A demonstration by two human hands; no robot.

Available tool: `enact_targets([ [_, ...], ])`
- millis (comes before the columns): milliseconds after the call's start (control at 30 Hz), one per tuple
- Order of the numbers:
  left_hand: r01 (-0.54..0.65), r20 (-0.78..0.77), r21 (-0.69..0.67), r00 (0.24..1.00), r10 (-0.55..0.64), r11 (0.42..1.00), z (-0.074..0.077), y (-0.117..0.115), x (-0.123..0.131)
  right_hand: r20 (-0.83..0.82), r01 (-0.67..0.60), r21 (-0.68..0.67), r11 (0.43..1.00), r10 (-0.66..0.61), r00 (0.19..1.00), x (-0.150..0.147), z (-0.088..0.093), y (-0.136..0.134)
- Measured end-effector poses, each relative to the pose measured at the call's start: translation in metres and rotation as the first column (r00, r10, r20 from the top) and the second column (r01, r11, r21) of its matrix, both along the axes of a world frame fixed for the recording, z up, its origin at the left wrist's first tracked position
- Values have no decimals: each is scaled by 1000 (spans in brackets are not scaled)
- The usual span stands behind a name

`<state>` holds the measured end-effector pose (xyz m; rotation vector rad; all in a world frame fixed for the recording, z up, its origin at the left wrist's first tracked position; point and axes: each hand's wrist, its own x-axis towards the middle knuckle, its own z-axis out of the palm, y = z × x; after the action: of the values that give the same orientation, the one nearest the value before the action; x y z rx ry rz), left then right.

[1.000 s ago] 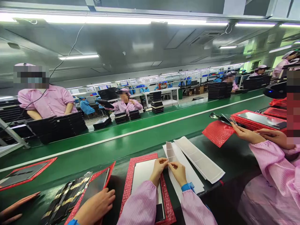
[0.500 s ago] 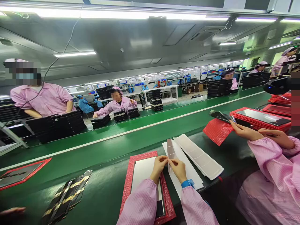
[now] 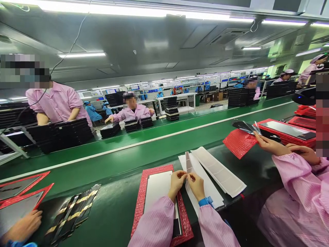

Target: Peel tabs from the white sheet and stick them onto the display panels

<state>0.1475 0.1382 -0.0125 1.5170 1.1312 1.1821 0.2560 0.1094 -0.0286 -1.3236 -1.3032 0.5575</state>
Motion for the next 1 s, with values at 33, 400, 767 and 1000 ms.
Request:
enact_targets([
  [33, -5, -1, 6, 1000, 5, 1000, -1, 0, 0, 5, 2, 1, 1000, -2, 1000, 0, 0, 0],
  [400, -52, 26, 39, 998, 51, 998, 4, -3, 2, -13, 31, -16, 999, -32, 999, 0, 3, -2],
  [767, -208, 88, 92, 976, 200, 974, 1, -6, -2, -122, 63, -62, 996, -71, 990, 3, 5, -2],
  [1000, -93, 103, 120, 991, 80, 988, 2, -14, 9, -166, -50, -81, 995, 36, 985, 5, 4, -3],
])
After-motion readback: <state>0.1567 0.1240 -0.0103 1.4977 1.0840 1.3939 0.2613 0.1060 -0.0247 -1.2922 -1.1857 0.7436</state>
